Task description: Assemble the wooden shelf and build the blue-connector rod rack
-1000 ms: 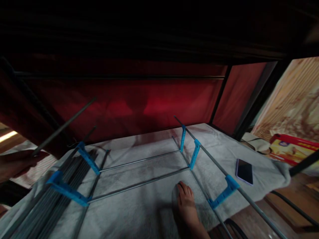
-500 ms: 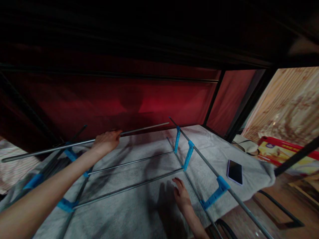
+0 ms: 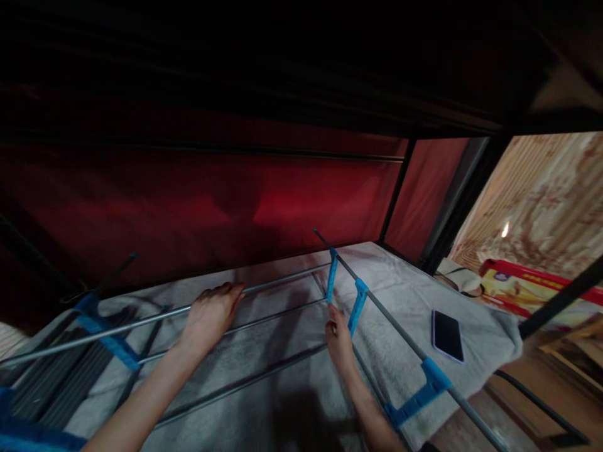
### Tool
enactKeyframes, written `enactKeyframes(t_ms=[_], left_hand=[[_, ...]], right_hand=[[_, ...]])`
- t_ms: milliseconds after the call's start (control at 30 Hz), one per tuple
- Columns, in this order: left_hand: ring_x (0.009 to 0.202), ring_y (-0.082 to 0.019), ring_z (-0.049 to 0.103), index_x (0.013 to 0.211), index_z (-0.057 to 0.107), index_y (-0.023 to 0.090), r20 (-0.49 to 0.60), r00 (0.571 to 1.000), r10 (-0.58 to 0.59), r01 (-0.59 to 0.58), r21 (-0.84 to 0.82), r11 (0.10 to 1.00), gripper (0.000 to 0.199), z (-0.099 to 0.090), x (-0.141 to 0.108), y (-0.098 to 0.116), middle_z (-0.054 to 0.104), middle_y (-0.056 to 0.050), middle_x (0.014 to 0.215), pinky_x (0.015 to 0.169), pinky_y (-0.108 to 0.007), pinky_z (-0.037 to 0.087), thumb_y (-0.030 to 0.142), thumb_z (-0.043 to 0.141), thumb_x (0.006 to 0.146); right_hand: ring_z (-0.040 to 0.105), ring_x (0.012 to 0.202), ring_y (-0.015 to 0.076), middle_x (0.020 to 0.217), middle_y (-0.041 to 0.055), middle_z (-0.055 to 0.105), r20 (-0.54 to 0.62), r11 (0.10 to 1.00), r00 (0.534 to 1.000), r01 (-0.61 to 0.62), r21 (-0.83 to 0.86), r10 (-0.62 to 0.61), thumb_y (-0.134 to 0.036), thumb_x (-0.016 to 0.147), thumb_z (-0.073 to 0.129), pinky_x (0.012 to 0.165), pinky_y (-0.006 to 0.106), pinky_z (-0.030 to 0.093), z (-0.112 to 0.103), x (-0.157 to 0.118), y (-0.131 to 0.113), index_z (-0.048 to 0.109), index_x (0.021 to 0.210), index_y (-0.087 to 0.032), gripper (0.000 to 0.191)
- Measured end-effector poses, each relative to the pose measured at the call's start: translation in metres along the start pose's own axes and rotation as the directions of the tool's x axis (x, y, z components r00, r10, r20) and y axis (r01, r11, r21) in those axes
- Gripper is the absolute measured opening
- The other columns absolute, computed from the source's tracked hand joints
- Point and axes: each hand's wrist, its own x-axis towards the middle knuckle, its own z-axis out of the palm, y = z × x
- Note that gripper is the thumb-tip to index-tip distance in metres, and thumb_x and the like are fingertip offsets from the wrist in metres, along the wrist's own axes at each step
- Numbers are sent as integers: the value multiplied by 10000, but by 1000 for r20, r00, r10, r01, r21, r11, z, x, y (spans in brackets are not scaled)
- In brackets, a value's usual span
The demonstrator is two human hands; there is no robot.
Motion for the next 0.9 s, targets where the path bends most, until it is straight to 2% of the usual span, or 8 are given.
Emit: enactKeyframes(t_ms=[133, 267, 467, 533, 700, 900], left_hand=[[851, -306, 677, 1256, 655, 235, -8, 1000, -7, 7, -3, 1000, 433, 1, 8, 4, 718, -126, 1031, 760, -403, 479, 318, 330, 982], [863, -296, 680, 1301, 633, 206, -40, 999, 9, -8, 20, 1000, 454, 5, 12, 6, 718, -144, 1058, 774, -405, 479, 221, 327, 965], [831, -299, 677, 1325, 620, 168, -78, 996, 45, -43, 35, 998, 471, 11, 10, 5, 721, -154, 1010, 747, -420, 490, 146, 343, 944], [817, -299, 676, 1324, 623, 179, -80, 996, 49, -46, 36, 998, 474, 11, 8, 6, 723, -153, 999, 733, -424, 492, 134, 352, 938], [807, -287, 676, 1296, 640, 199, -76, 996, 53, -51, 16, 999, 468, 11, 3, 8, 723, -136, 962, 723, -413, 493, 111, 365, 928], [829, -281, 680, 1303, 630, 203, -47, 998, 36, -38, -39, 999, 501, 13, 5, 9, 728, -123, 982, 749, -412, 495, 71, 359, 903]], right_hand=[[546, 1245, 253, 1389, 163, 539, -93, 1000, 996, -16, -14, 15, -200, 842, 436, 1046, 448, 474, 8, 41, -3, 468, 1416, -138, 578], [485, 1317, 264, 1475, 186, 452, -181, 997, 982, -69, -42, 60, -229, 833, 428, 1112, 473, 401, 8, 78, -13, 374, 1488, -115, 667], [512, 1326, 281, 1447, 202, 513, -259, 985, 952, -172, -2, 165, -270, 814, 415, 1142, 449, 369, 14, 123, -23, 469, 1420, -85, 636], [524, 1320, 282, 1408, 194, 559, -267, 986, 950, -164, 2, 159, -282, 813, 424, 1141, 441, 372, 18, 134, -26, 520, 1375, -93, 600], [552, 1289, 257, 1340, 165, 628, -235, 1000, 972, -24, 17, 28, -304, 843, 438, 1147, 427, 362, 20, 149, -29, 614, 1278, -121, 503], [601, 1217, 252, 1271, 165, 672, -219, 1000, 976, 4, 0, -4, -345, 864, 454, 1121, 413, 387, 18, 156, -25, 657, 1209, -124, 457]])
